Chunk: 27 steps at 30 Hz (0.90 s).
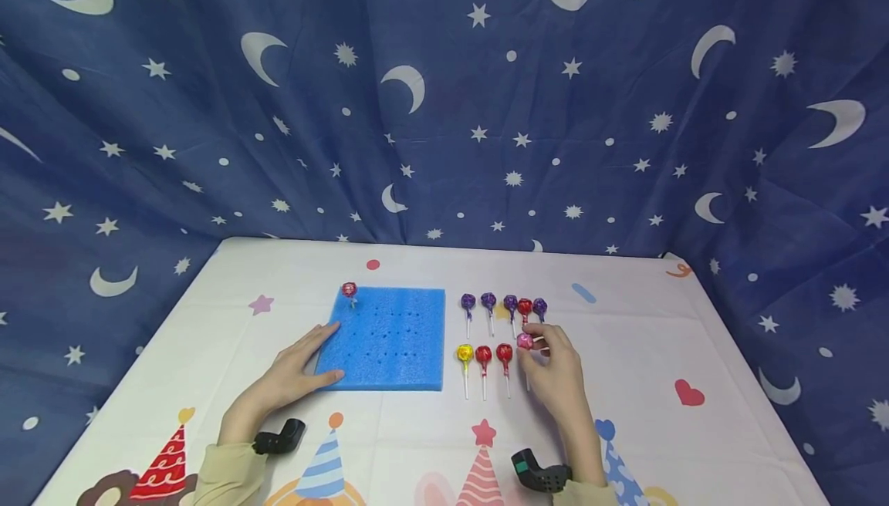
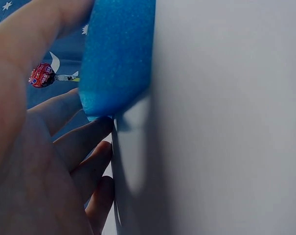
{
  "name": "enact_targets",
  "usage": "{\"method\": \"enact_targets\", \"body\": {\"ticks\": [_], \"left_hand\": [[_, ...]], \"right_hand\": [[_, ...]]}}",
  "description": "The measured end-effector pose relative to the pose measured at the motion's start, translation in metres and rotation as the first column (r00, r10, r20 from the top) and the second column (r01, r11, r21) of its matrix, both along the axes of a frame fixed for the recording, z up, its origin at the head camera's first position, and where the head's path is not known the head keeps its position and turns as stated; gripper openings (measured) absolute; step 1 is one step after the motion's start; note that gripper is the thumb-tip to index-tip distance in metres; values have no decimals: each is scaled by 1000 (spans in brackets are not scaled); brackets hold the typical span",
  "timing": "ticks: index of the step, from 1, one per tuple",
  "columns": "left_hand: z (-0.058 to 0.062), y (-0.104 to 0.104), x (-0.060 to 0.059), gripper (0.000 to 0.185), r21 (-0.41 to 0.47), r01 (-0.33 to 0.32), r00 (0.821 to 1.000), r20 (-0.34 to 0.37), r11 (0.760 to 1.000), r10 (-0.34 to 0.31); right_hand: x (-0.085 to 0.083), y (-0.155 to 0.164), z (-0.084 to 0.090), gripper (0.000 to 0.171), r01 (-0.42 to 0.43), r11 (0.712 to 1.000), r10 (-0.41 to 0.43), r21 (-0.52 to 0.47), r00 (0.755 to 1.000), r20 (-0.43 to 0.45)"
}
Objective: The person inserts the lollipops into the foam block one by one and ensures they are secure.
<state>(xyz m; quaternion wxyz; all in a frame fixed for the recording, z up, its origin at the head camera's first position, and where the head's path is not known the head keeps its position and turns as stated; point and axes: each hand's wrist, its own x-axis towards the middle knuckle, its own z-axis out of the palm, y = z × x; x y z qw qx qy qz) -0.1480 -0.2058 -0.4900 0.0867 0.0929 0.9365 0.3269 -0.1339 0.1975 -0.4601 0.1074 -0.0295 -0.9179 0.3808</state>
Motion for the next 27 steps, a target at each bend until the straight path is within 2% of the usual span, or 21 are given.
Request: {"method": "enact_targets", "body": {"ticks": [8,15,22,27], "left_hand": [[0,3,-4,85,7,15,1000,-20,1000,-14],[3,3,-4,85,4,15,1000,-7,1000,-15],[4,2,-2,84,11,12,1000,-11,1000,-12],[1,-1,-1,84,1,11,1000,-14,1000,-11]], "right_hand": [[-6,-7,10,35,-47,999,47,7,994,-98],[-13,-24,17,34,-110,994,111,10,986,-124],[-22,-43,23,34,-203,979,202,16,962,-183],[-28,-58,26,34,-260,965,262,39,947,-187]]}}
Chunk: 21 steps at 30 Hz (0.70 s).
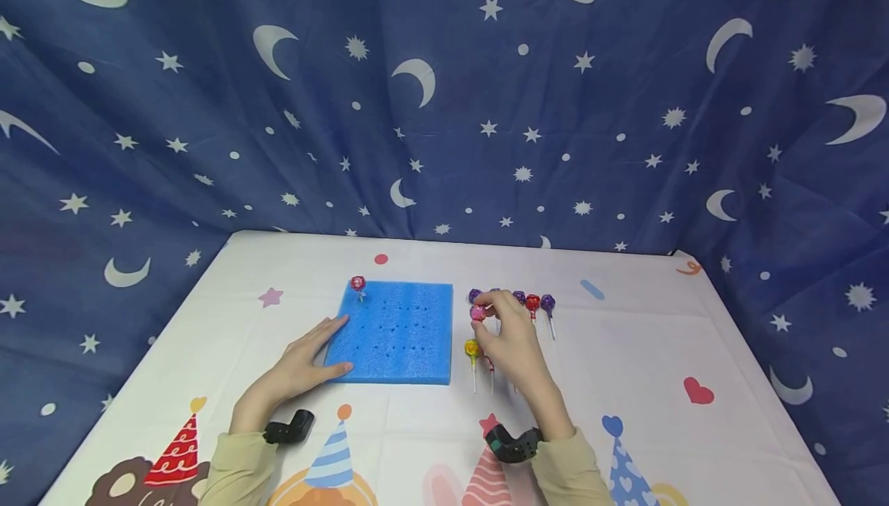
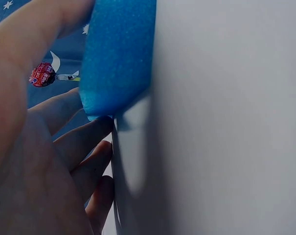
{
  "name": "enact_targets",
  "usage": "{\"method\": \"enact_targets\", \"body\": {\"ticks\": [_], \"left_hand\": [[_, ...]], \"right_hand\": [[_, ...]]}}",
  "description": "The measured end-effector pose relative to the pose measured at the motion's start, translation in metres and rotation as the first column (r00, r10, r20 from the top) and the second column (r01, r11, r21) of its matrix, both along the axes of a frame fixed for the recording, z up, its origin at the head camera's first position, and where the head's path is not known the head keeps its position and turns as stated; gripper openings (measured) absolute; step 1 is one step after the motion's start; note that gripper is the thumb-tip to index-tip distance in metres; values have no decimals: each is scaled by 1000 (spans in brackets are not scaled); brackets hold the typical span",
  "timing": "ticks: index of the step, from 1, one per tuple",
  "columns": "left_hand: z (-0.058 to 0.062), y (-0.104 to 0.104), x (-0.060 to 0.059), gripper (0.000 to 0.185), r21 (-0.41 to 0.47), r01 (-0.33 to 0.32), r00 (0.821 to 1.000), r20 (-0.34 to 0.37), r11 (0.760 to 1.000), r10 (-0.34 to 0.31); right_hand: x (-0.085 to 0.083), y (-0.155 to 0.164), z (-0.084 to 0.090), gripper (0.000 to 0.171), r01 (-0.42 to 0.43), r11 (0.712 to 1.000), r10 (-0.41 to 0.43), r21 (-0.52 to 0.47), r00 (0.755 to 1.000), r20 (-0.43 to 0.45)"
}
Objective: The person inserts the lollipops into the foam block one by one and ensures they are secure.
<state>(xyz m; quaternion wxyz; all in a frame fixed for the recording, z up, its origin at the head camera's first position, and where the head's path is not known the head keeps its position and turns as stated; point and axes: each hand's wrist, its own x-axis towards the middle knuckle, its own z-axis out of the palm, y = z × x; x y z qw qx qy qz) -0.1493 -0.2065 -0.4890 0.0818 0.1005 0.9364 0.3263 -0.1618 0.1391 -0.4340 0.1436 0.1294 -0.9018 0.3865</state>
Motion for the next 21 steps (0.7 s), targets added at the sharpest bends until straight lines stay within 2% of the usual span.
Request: {"method": "enact_targets", "body": {"ticks": [13,21], "left_hand": [[-1,-1,0,85,0,7,1000,6,1000,-7],[-2,-1,-1,85,6,2,1000,6,1000,-2]], "right_hand": [[-16,-36,1,31,-96,995,95,-8,995,-30],[-25,-57,4,28,-112,993,112,-21,994,2]]}}
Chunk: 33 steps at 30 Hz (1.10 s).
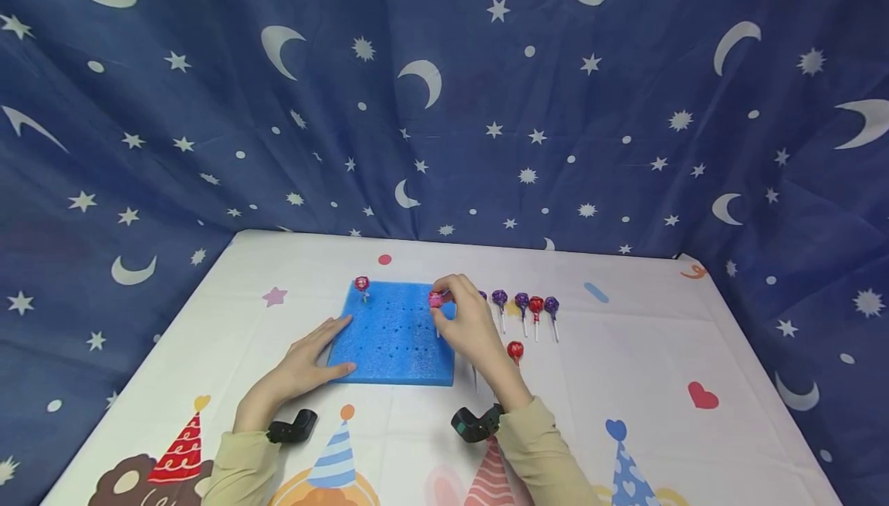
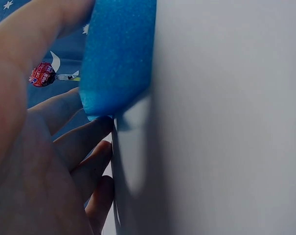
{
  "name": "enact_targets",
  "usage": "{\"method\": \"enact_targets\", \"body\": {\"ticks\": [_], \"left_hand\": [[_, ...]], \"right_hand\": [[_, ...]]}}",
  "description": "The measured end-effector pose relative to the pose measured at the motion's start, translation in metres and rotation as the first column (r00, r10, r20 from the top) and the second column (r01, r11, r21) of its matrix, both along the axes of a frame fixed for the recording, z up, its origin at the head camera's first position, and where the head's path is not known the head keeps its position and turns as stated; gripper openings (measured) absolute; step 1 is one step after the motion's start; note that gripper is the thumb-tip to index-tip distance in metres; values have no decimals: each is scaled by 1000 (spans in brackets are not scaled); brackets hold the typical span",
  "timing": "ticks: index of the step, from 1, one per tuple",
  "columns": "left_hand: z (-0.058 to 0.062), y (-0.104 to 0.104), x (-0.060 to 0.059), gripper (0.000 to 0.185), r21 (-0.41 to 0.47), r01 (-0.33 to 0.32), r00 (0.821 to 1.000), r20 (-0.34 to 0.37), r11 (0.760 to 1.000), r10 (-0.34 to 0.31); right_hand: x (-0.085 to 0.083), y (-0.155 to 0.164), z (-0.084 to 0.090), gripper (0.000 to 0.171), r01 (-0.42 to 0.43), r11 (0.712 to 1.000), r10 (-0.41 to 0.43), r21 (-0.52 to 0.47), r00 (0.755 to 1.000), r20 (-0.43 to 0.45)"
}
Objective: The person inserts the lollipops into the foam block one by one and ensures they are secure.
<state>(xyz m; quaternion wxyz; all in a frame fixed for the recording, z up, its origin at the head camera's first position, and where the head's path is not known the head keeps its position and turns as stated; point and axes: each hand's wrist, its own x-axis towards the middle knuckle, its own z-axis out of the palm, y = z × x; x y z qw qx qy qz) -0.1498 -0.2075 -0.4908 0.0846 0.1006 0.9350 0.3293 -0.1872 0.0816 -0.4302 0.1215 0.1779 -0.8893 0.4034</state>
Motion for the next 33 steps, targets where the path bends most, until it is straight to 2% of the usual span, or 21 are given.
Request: {"method": "enact_targets", "body": {"ticks": [9,24,33], "left_hand": [[0,0,0,85,-5,1,1000,-3,1000,-1],[0,0,0,84,4,-6,1000,4,1000,6],[4,1,1,84,6,-13,1000,21,1000,13]], "right_hand": [[-10,-15,-4,28,-36,995,38,-88,999,19],[-30,-39,-12,27,-73,989,76,-132,997,20],[-39,-53,-19,28,-91,984,96,-150,995,25]]}}
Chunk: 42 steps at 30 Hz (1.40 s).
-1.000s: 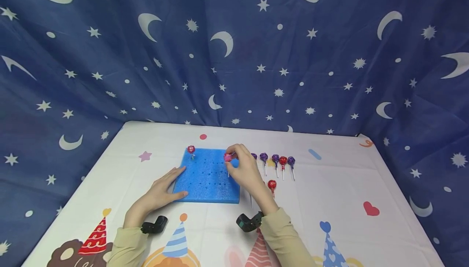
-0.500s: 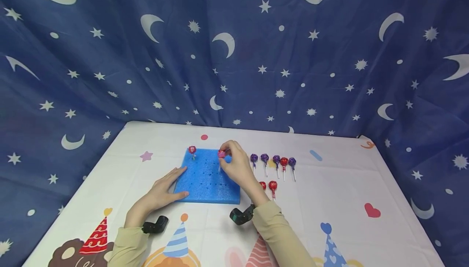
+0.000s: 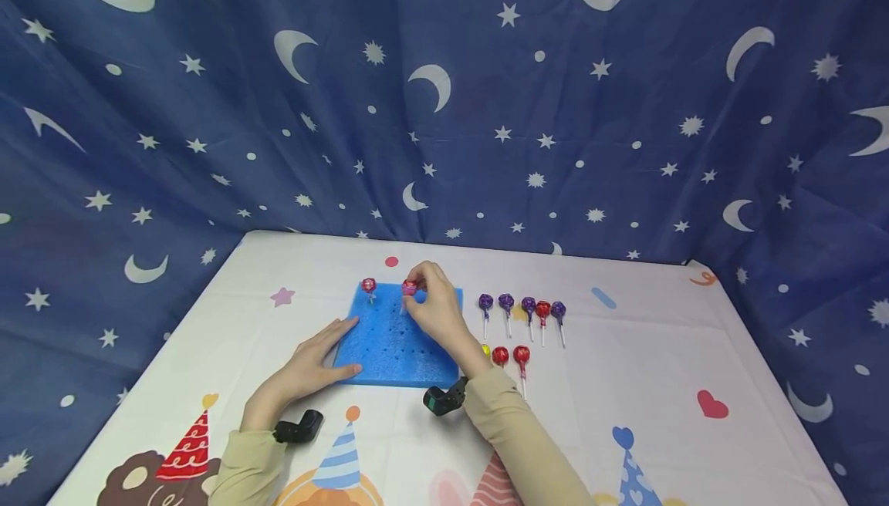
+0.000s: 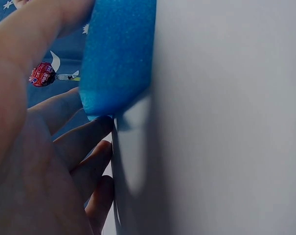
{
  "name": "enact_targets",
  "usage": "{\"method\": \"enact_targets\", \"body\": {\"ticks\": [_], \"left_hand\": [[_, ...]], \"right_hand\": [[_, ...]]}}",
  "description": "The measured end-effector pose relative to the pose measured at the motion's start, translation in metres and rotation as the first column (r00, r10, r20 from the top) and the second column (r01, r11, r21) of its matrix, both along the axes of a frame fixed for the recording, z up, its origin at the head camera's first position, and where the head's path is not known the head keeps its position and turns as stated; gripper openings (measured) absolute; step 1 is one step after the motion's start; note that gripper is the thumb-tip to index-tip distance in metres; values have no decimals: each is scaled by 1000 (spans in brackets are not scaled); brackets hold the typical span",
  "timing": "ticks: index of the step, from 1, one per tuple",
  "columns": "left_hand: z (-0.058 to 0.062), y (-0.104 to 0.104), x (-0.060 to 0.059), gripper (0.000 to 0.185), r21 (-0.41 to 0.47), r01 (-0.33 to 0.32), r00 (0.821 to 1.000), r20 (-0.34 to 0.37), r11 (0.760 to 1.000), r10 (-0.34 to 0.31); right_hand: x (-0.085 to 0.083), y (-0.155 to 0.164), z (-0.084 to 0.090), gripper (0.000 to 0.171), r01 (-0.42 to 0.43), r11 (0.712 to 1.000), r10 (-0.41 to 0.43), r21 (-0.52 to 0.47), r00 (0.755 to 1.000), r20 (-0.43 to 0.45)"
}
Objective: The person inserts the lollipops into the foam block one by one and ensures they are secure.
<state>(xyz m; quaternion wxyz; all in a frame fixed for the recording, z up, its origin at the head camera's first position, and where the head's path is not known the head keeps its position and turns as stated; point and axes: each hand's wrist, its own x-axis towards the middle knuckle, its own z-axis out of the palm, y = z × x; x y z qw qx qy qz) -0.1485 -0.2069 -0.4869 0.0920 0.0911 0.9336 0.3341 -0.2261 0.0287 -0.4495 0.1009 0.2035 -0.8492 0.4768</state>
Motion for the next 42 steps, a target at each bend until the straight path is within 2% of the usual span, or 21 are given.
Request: {"method": "enact_targets", "body": {"ticks": [18,25,42], "left_hand": [[0,2,0,84,-3,1,1000,-13,1000,-1],[-4,1,-2,84,-1,2,1000,-23,1000,-2],[-6,-1,-2,84,-1,-13,1000,-11,1000,13]], "right_hand": [[-15,-8,-12,28,-4,999,4,-34,1000,-18],[-17,-9,-13,28,8,999,-9,-39,1000,-18],[-13,-20,-13,25,-28,999,28,-18,999,-38]]}}
